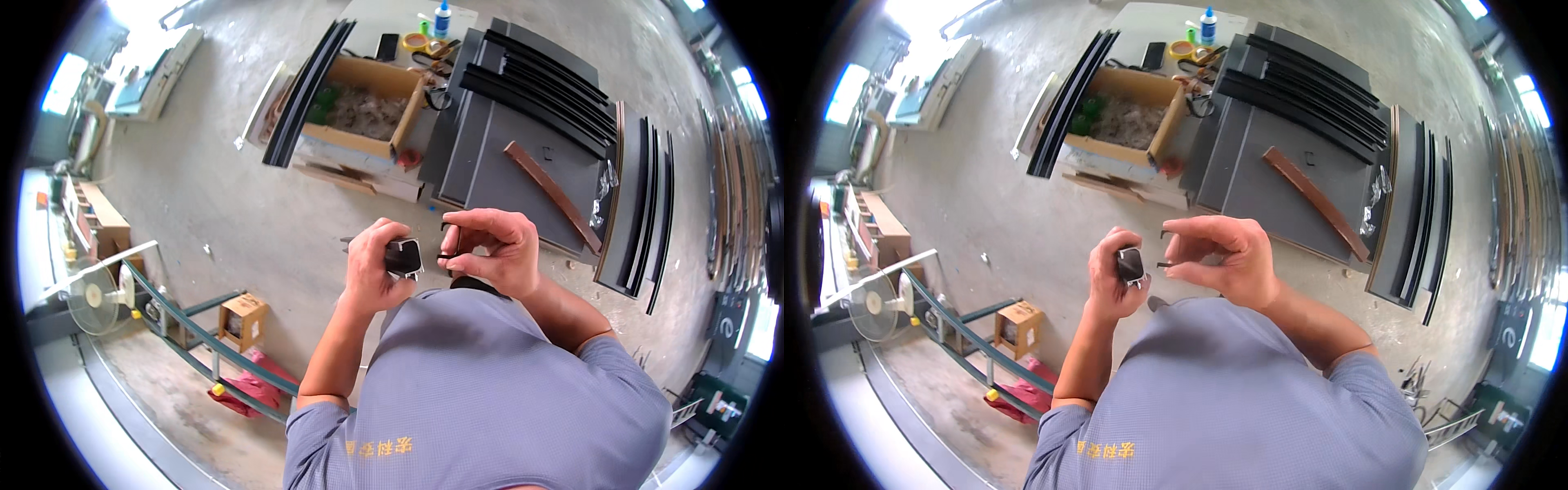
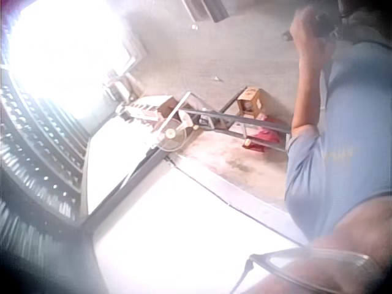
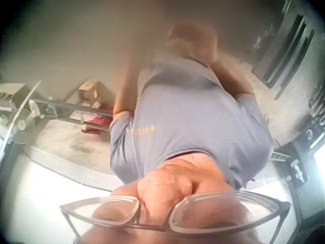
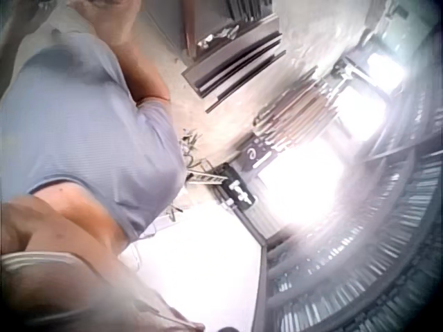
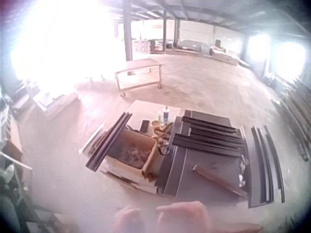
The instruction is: The person inserts black plastic components into the ends of black profiles and taps them into place using a wooden block. They handle multiple profiles from a table and place completed sections into a cardboard box.
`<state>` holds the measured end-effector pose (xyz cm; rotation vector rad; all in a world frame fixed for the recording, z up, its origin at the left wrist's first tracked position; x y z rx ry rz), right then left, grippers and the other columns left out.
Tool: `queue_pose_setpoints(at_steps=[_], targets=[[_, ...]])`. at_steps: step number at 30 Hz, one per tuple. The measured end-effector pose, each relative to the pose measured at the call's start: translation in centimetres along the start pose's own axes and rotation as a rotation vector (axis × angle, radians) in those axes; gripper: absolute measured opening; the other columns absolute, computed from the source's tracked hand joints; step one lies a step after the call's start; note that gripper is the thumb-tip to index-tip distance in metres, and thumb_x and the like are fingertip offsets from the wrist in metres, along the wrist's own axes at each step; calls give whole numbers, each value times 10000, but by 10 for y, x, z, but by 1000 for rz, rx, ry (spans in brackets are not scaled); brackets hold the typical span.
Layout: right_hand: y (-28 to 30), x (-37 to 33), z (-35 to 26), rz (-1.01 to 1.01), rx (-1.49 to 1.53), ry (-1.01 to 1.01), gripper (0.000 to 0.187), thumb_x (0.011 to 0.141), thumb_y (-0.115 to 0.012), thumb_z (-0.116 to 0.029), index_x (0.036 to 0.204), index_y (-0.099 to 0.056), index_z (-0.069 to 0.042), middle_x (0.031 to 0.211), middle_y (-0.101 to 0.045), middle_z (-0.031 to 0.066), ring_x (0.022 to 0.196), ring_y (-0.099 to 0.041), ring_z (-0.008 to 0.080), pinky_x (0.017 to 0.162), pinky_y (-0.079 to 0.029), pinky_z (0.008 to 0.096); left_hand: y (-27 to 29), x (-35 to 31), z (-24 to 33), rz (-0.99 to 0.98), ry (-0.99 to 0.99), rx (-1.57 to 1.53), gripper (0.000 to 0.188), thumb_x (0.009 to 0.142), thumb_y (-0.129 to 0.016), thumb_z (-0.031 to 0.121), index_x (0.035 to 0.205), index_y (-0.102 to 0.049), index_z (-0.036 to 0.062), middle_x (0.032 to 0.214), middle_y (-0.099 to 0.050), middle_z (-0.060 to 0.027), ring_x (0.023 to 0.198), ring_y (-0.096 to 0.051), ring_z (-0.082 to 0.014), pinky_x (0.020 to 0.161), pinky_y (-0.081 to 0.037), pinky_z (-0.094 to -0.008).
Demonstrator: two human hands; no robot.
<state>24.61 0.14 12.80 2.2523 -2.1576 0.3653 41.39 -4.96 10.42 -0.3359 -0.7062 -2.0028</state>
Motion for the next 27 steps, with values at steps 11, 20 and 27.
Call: queue_pose_setpoints(at_steps=[11,20,27], targets=[[101,-18,-16,111,334,37,562,834,-887,-89,1344,-680,28,1461,-593,182,1326,-608,288,1166,-476,433,-121,85,23,-171,37,-16,738,910,-590,708,1066,-595,-14,826,-607,-139,705,-634,-350,649,-499,-415],[105,5,0,251,436,81,516,836,-827,16,1333,-689,34,1424,-621,152,1312,-612,265,1157,-483,410,-113,116,8,-284,6,15,719,912,-613,672,1094,-594,-23,856,-625,-165,746,-652,-373,680,-517,-422],[88,23,9,321,434,71,567,832,-899,-189,1323,-705,17,1397,-628,166,1279,-624,256,1120,-502,401,-90,122,-2,-302,15,1,737,905,-621,688,1102,-596,-21,881,-634,-171,767,-660,-380,695,-526,-430]])
Point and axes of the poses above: each hand's wrist, its own x-axis towards the middle knuckle, its own y-axis out of the back of the hand, z = x × y, the point moved 10 cm from there along x, towards the middle knuckle
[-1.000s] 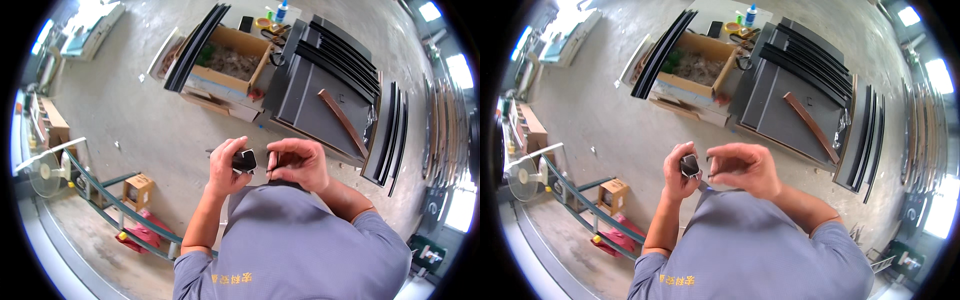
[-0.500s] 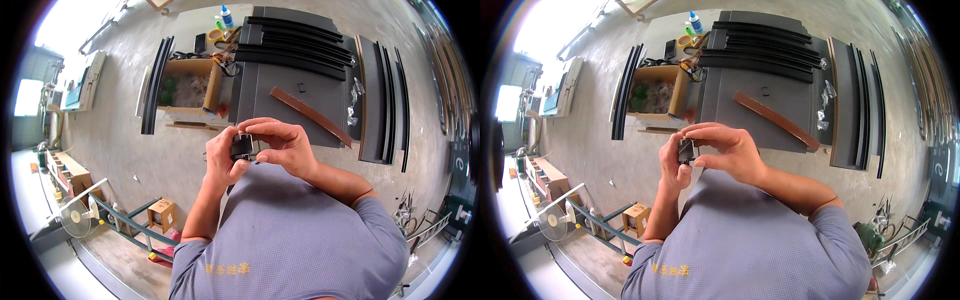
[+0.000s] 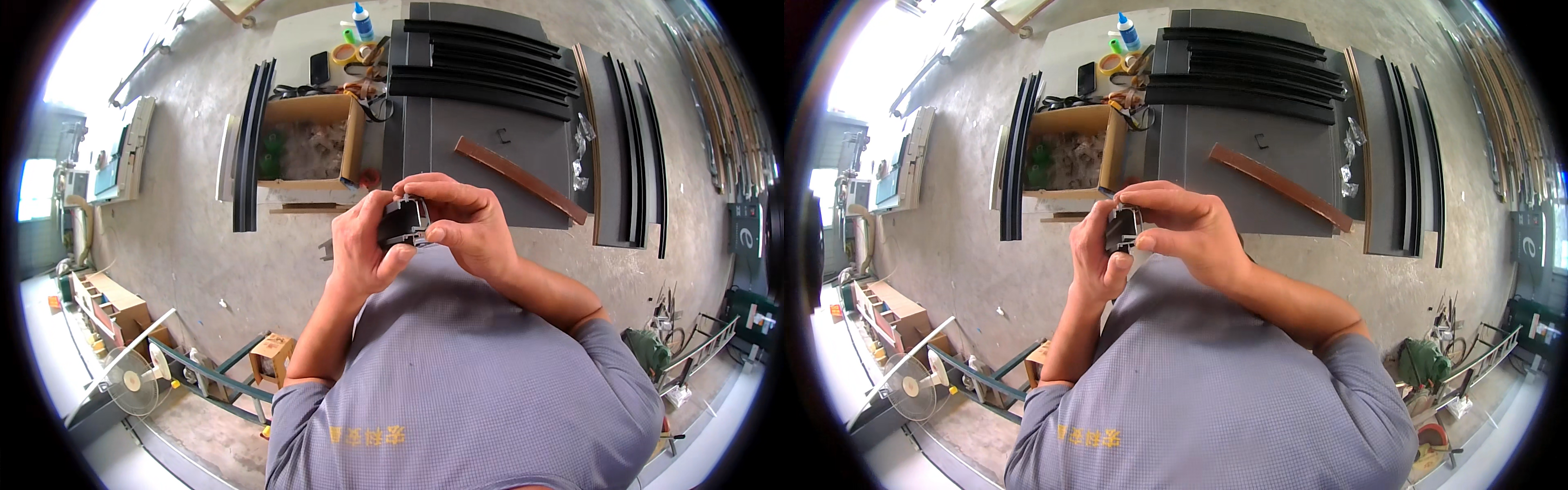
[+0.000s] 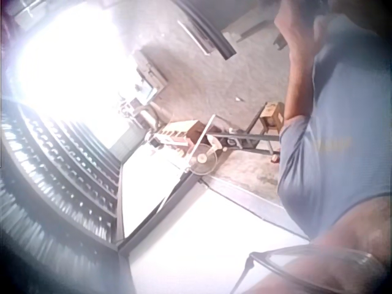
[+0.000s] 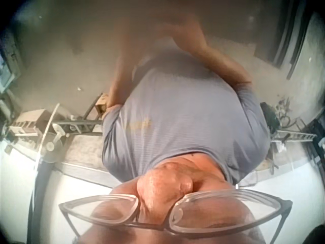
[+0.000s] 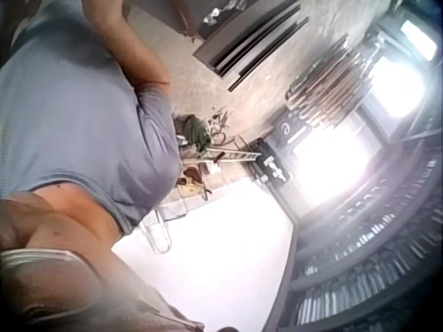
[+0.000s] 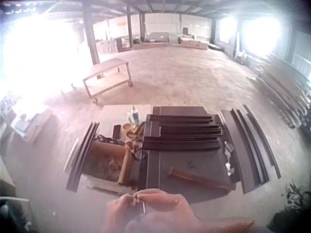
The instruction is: The person inserts black plastic components into the ends of black profiles and taps them into place using a wooden block. They handle multiple profiles from a table and place completed sections into a cardboard box.
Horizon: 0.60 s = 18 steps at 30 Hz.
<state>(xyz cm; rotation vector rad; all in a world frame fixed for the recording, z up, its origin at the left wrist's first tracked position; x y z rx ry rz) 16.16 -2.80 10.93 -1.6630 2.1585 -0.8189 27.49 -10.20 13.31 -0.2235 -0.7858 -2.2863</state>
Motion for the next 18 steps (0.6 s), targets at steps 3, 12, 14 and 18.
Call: queue_pose_setpoints(at_steps=[3,12,14,18], targets=[[-5,1,6,-29,48,-12,505,829,-787,79,1325,-702,32,1421,-620,127,1293,-620,249,1147,-483,388,6,-3,-3,4,-1,-2,727,901,-633,677,1103,-596,-20,890,-635,-170,772,-659,-382,697,-527,-427],[-13,2,14,-34,7,-23,505,828,-805,67,1322,-705,33,1416,-624,133,1315,-602,244,1149,-478,382,14,-11,-5,-9,13,39,693,888,-668,630,1121,-597,-19,910,-645,-168,789,-667,-382,702,-531,-430],[-13,2,13,-25,-28,-14,541,836,-864,-77,1337,-692,36,1407,-619,165,1300,-611,257,1138,-490,392,14,-12,-5,-5,9,40,700,890,-665,634,1128,-599,-21,913,-646,-167,794,-670,-381,703,-532,-431],[-14,2,12,-47,-60,3,576,842,-892,-149,1343,-684,42,1408,-611,188,1298,-611,266,1135,-497,400,15,-14,-4,3,20,33,719,893,-659,653,1138,-603,-21,916,-648,-165,803,-676,-379,705,-534,-431]])
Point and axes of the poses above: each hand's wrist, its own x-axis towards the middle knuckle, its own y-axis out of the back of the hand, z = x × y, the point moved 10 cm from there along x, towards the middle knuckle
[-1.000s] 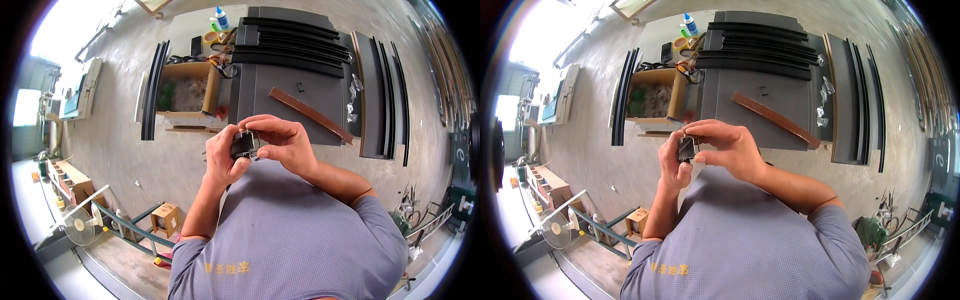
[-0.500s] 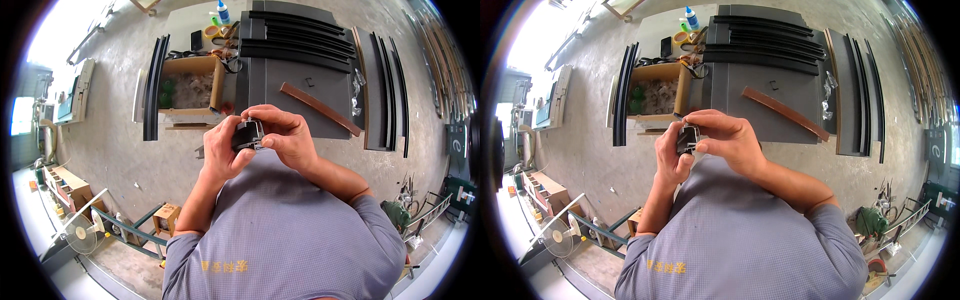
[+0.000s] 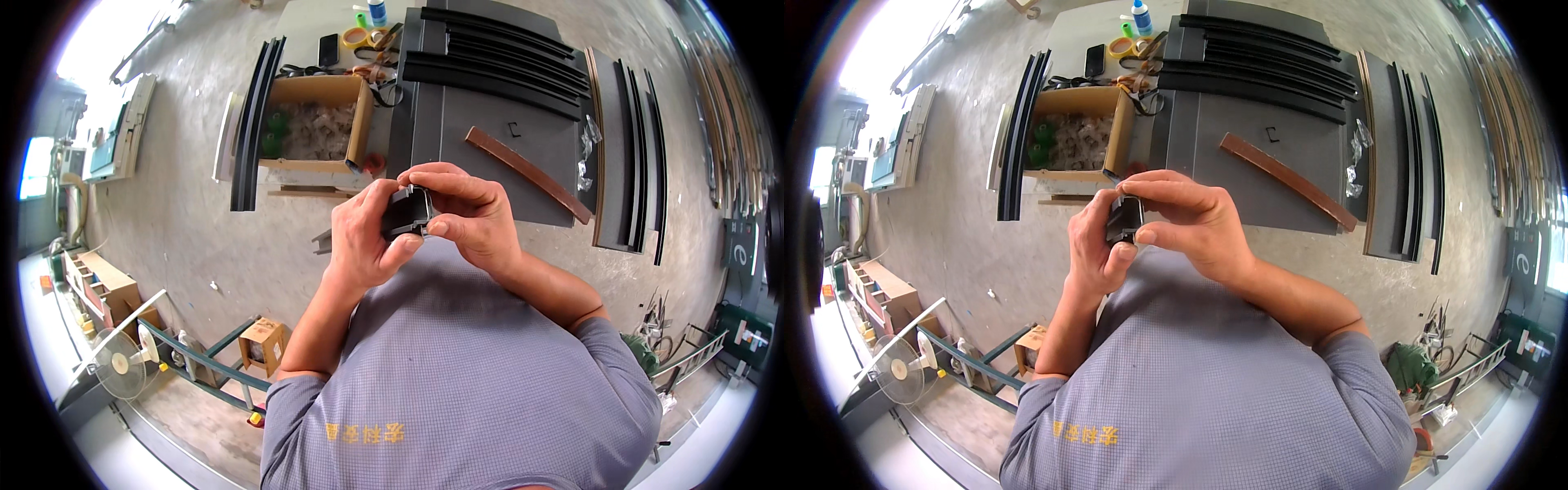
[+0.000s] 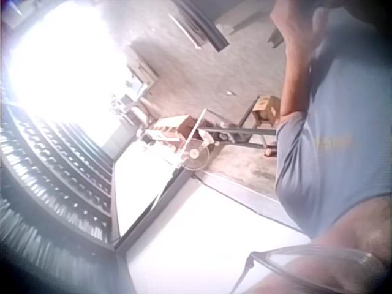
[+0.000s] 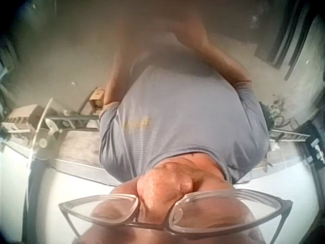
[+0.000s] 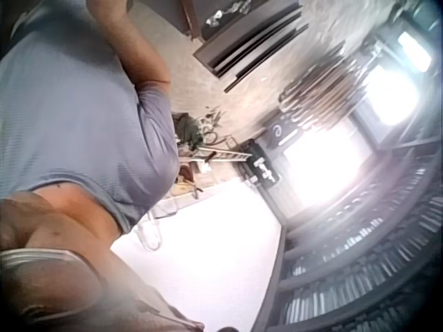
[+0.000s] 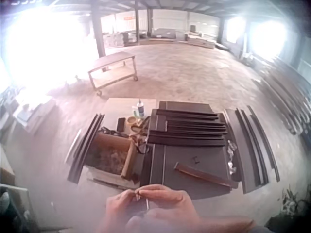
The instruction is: The person inserts black plastic components into the ends of black profiles and taps them into place using a wooden block. They handle multiple profiles from a table and place completed sections into a cardboard box.
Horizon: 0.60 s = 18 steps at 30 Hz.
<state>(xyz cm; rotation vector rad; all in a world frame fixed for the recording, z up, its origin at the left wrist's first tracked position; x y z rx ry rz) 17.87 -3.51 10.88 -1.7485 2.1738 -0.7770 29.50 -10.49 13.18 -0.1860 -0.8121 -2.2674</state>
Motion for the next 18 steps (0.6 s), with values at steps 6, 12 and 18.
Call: queue_pose_setpoints(at_steps=[6,12,18], targets=[[3,0,9,24,36,-150,483,837,-789,73,1312,-704,43,1405,-635,147,1287,-622,238,1142,-488,385,1,-4,1,14,0,2,729,897,-653,674,1134,-609,-14,920,-654,-159,812,-686,-372,704,-540,-423],[0,-1,-2,-30,8,9,597,850,-884,-161,1376,-667,20,1390,-632,198,1293,-620,286,1109,-517,410,2,-4,7,55,-20,-9,711,883,-684,660,1129,-619,-4,921,-660,-148,808,-691,-360,701,-546,-417],[-2,-3,-6,-49,-22,42,609,837,-894,-152,1383,-670,0,1418,-612,208,1291,-621,297,1106,-521,415,2,-4,12,73,-12,-3,703,878,-692,655,1127,-624,1,918,-661,-143,803,-690,-355,697,-545,-420]])
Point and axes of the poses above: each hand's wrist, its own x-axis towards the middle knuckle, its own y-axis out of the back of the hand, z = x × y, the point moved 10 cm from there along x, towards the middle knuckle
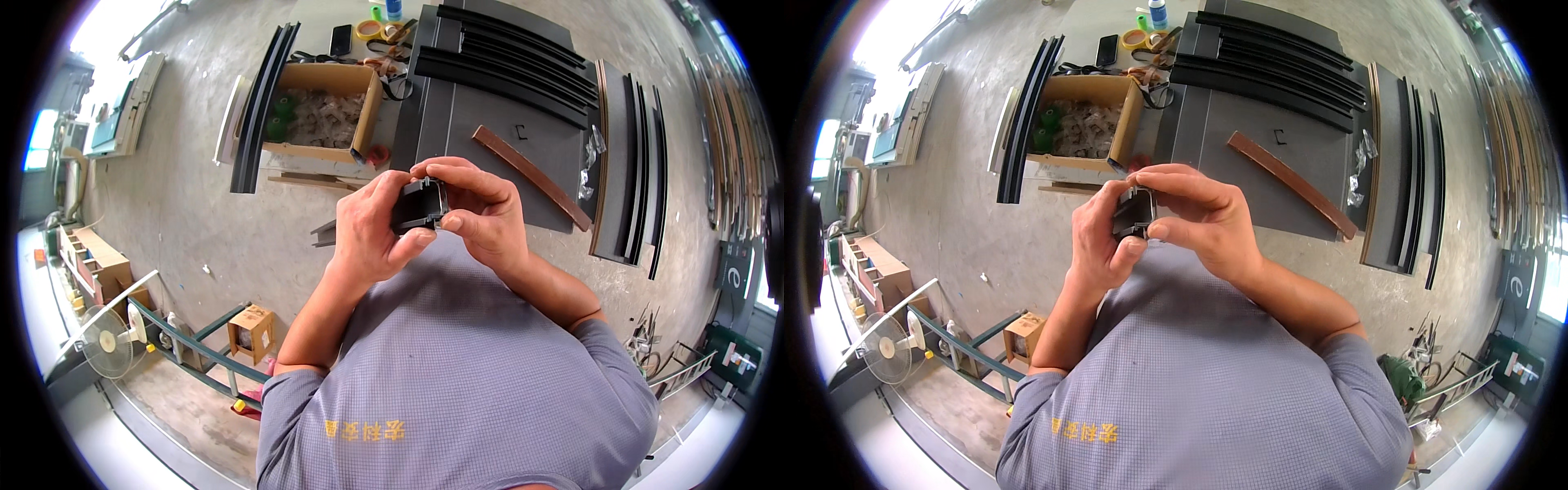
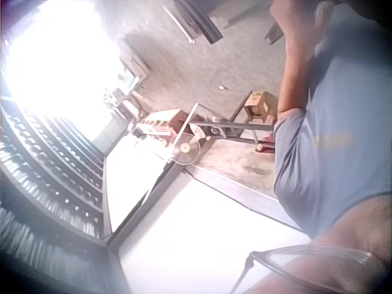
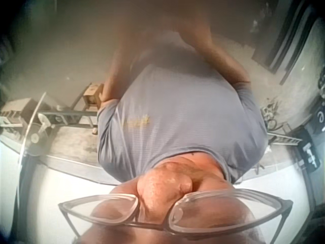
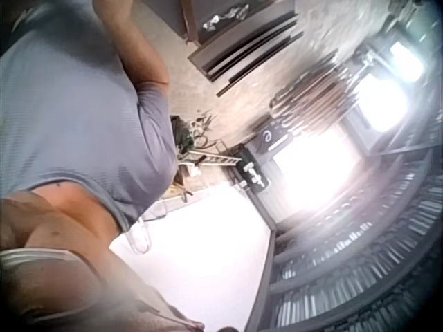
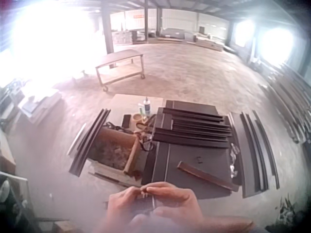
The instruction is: The person inserts black plastic components into the ends of black profiles and taps them into place using a wooden block. They handle multiple profiles from a table and place completed sections into a cardboard box.
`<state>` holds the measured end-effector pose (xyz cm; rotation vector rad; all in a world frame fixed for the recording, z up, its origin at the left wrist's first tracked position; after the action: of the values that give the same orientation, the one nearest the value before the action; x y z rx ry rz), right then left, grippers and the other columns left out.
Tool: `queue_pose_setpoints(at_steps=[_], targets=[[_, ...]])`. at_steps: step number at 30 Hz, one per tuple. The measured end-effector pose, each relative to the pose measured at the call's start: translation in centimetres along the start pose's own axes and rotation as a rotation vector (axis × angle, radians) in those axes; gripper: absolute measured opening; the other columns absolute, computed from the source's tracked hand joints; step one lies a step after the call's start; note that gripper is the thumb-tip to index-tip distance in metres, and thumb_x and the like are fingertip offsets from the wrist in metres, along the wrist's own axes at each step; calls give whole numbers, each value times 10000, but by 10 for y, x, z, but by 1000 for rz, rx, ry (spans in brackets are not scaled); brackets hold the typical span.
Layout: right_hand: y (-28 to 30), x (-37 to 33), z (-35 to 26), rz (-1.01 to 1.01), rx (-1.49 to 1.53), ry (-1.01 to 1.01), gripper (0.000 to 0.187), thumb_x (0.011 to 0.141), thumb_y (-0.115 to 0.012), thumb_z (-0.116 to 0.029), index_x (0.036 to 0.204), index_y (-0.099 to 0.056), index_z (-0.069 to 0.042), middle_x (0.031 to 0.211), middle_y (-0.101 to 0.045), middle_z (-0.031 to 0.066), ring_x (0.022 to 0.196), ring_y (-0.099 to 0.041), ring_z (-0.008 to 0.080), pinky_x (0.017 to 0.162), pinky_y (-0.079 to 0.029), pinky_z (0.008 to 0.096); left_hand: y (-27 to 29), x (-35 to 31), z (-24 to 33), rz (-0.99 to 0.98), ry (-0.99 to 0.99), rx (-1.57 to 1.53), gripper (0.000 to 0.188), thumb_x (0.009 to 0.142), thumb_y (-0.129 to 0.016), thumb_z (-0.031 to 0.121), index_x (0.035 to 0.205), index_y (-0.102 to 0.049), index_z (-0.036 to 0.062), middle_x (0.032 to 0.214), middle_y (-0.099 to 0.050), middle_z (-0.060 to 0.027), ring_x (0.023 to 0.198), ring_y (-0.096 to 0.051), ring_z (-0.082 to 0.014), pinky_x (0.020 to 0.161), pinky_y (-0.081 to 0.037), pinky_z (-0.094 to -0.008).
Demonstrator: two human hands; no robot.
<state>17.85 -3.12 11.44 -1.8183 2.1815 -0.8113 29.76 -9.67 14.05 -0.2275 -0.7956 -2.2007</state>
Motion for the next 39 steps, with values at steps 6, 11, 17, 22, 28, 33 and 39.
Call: queue_pose_setpoints(at_steps=[6,11,17,22,28,33,39], targets=[[-3,-1,-4,-52,4,30,532,839,-815,63,1353,-678,34,1406,-626,164,1316,-602,272,1149,-484,428,-2,-2,-1,-2,-1,10,703,882,-686,663,1126,-625,7,917,-661,-141,802,-690,-352,694,-545,-416],[-1,-3,-3,-34,-23,25,559,848,-862,-80,1369,-677,5,1413,-614,195,1298,-616,288,1125,-506,419,-3,-3,-1,-9,12,3,704,883,-683,668,1123,-628,8,920,-664,-142,796,-689,-357,692,-547,-415],[0,0,-4,-45,-31,-4,537,844,-841,-6,1354,-679,30,1410,-618,184,1308,-608,284,1144,-493,433,-3,-1,-1,-24,20,27,711,869,-689,671,1118,-633,8,918,-663,-144,797,-688,-362,690,-547,-420],[-1,2,-4,-73,-13,-39,531,835,-825,62,1346,-681,46,1414,-620,172,1324,-598,278,1170,-473,446,-3,-2,-3,-43,35,41,714,859,-690,671,1122,-635,10,907,-656,-144,798,-687,-363,687,-543,-424],[1,5,-3,-94,-15,-42,529,838,-826,59,1346,-680,45,1419,-619,167,1329,-598,278,1179,-469,451,-3,-1,-6,-54,31,64,729,868,-680,690,1131,-633,12,909,-659,-141,800,-688,-362,685,-543,-424],[-1,9,-3,-114,-13,-101,526,842,-831,51,1346,-680,44,1415,-624,160,1319,-608,272,1169,-481,432,-2,-2,-8,-43,59,47,753,874,-663,718,1134,-627,12,907,-655,-144,814,-690,-369,691,-543,-430],[0,10,-5,-114,-164,-64,517,836,-852,22,1330,-700,22,1370,-653,137,1277,-626,236,1114,-515,381,-6,0,-16,-76,127,-1,788,879,-626,772,1091,-613,13,892,-644,-149,798,-672,-383,700,-531,-432]])
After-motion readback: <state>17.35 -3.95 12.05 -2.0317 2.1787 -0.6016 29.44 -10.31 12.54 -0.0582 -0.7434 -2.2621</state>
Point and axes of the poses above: each hand's wrist, its own x-axis towards the middle knuckle, its own y-axis out of the back of the hand, z = x × y, the point moved 10 cm from there along x, towards the middle knuckle
